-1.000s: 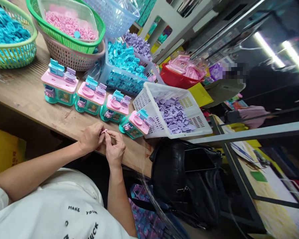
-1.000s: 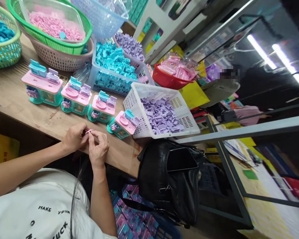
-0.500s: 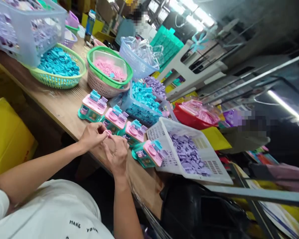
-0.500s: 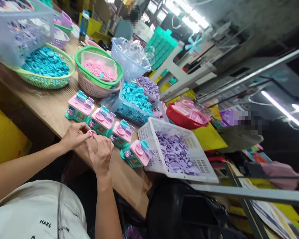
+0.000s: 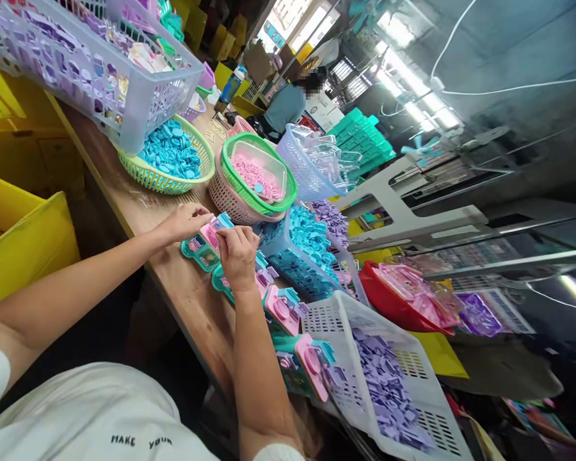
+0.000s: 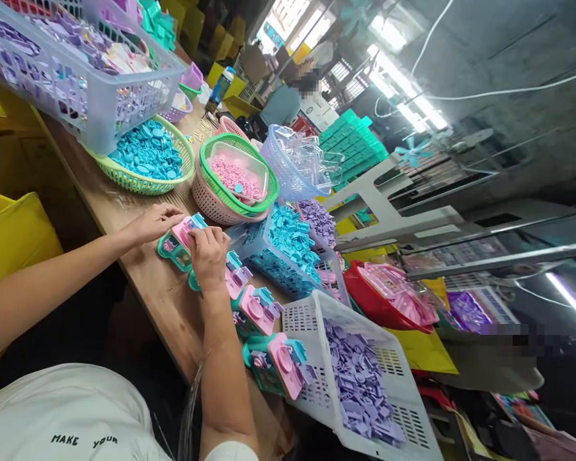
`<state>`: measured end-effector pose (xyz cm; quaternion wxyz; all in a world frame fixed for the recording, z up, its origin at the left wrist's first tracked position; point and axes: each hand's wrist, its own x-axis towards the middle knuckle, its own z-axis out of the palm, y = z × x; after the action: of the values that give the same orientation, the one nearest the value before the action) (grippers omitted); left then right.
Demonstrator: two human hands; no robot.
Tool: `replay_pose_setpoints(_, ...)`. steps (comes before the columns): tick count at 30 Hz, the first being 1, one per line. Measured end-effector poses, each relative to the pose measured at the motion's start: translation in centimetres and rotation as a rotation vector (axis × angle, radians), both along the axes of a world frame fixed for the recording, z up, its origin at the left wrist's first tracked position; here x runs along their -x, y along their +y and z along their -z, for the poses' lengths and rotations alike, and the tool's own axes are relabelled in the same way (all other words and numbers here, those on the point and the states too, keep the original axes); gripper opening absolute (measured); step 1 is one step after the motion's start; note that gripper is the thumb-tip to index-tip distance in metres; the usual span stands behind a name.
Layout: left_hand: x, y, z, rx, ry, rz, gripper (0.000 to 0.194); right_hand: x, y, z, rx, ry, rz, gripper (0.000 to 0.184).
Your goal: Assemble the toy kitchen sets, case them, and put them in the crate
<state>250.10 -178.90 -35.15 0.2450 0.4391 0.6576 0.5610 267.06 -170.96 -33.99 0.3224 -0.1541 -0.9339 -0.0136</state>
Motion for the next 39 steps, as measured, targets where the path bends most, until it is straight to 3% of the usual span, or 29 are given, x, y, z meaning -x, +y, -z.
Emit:
replay_pose_setpoints(3, -0.2, 0.9, 0.8, -0.012, -0.063, 0.066, 0.039, -0.3, -0.2, 0.3, 0.028, -0.003, 0.006, 0.026)
replay_pose_setpoints(9, 0.0, 2.0, 1.6, 0.012, -0.118, 0.069, 0.041, -0.6, -0.4, 0.4, -0.034, -0.028, -0.004, 0.021)
replay_pose_setpoints(16, -0.4, 1.7, 2.0, -0.009, -0.092, 0.152, 0.045, -0.4, -1.0, -0.3, -0.078, -0.149, 0.020, 0.018)
replay_pose_setpoints(23, -1.6, 0.4, 2.5, -0.048, -0.130, 0.111, 0.038, -1.2, -1.2, -2.2, -0.052, -0.314, -0.016, 0.020)
replay_pose_setpoints(29, -2.5, 0.1, 2.9, -0.055, -0.133, 0.065, 0.029, -2.2, -0.6, -1.8, 0.054, -0.242, -0.022, 0.021)
replay_pose_setpoints(39, -3.9, -0.3, 3.6, -0.122, -0.102, -0.036, 0.023, -2.9, -3.2, -0.8, -0.164, -0.251, 0.152, 0.022)
